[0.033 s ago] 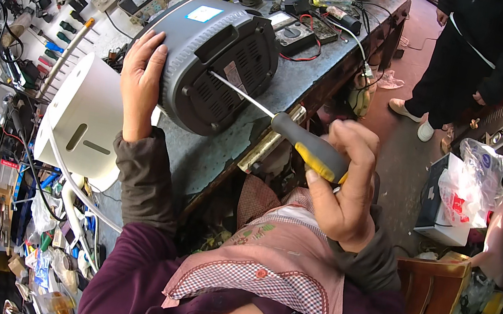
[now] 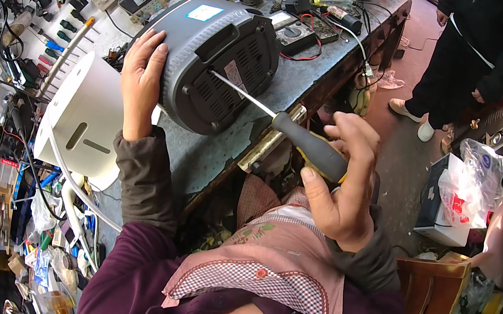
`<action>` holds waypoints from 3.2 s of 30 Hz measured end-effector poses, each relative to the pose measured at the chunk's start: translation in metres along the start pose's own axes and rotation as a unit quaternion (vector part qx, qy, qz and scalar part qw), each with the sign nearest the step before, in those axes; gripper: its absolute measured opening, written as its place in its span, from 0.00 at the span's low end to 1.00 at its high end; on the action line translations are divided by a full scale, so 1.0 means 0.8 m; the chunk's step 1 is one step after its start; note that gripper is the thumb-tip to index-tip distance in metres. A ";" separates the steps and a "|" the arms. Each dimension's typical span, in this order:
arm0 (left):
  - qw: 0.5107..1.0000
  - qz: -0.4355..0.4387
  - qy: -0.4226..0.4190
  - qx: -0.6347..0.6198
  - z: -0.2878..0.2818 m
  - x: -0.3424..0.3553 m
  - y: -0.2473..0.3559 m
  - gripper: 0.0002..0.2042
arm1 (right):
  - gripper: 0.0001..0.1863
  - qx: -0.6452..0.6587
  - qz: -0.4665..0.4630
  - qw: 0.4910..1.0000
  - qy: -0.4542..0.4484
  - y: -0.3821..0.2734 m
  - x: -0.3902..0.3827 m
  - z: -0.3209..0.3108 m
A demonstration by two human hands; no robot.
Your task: The person disassembles a small black appliance on a cluttered workbench. They use a screwdriver to remove screws from the bottom and sides, then detach a small black plastic cover. The person repeatedly repositions the appliance and handles the removed parts throughout the clip.
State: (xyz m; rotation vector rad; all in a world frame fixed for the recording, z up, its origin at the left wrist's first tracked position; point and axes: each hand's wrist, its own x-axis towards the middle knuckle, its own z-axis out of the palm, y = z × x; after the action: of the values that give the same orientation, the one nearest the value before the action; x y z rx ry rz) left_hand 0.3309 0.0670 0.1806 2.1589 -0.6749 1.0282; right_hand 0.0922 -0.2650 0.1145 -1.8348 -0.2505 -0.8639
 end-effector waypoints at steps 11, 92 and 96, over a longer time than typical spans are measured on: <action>1.000 0.004 0.009 -0.001 0.000 -0.002 -0.010 0.19 | 0.33 0.017 0.023 1.000 -0.009 0.006 -0.013 -0.001; 0.993 0.086 0.036 0.078 0.037 -0.040 0.104 0.12 | 0.36 0.145 0.090 0.985 0.001 0.058 -0.019 -0.027; 0.993 0.083 0.020 0.081 0.034 -0.040 0.108 0.13 | 0.39 0.065 -0.018 0.989 0.133 0.010 -0.009 0.041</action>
State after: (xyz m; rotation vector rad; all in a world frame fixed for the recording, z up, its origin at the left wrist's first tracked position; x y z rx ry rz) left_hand 0.2677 -0.0046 0.1698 2.2428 -0.7875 1.2493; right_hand 0.1058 -0.2378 0.0976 -1.5790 -0.1667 -1.0800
